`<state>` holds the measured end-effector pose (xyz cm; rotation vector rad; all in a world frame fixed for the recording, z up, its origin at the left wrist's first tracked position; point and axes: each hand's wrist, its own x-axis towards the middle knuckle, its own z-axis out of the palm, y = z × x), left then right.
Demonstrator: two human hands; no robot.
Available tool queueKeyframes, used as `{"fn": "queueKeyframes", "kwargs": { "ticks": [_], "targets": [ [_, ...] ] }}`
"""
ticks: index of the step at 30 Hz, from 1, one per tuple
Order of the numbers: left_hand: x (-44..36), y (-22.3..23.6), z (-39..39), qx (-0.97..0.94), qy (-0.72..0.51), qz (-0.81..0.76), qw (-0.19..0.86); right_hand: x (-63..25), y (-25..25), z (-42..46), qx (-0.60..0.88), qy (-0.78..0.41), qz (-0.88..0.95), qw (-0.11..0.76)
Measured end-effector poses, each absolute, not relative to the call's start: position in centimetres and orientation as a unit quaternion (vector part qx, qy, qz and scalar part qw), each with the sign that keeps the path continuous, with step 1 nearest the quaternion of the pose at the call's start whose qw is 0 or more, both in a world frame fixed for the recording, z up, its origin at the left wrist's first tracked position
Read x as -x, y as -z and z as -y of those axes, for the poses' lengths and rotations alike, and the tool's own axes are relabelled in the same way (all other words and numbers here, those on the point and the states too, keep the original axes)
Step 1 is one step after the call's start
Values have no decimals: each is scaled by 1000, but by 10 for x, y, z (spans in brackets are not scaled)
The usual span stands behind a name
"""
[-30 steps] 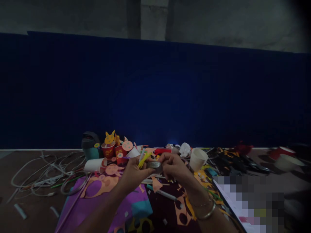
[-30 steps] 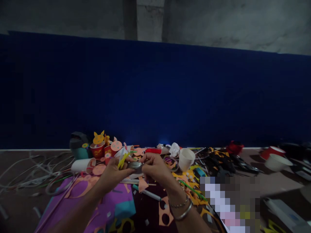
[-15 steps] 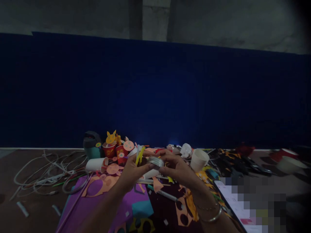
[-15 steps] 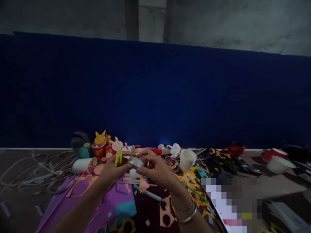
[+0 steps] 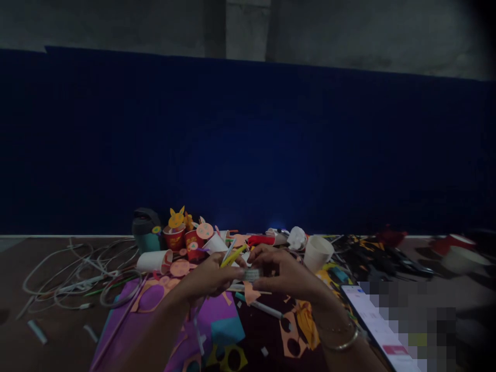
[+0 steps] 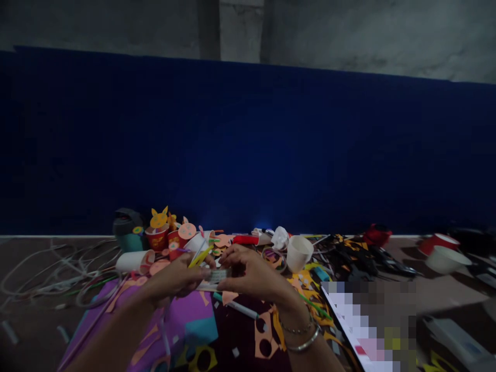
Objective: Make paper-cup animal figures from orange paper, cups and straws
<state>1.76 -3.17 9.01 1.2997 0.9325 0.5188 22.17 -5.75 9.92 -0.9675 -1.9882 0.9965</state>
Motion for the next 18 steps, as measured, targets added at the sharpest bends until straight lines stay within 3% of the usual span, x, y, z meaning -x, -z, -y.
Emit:
{"fn": "queueKeyframes", "kwargs": {
  "ticks": [9, 18],
  "targets": [
    [-18, -88, 33, -550, -234, -379, 706, -224, -97, 56, 368, -482, 701, 377],
    [-23, -79, 29, -530, -236, -356, 733, -226, -97, 55, 365, -418, 730, 398]
  ]
}}
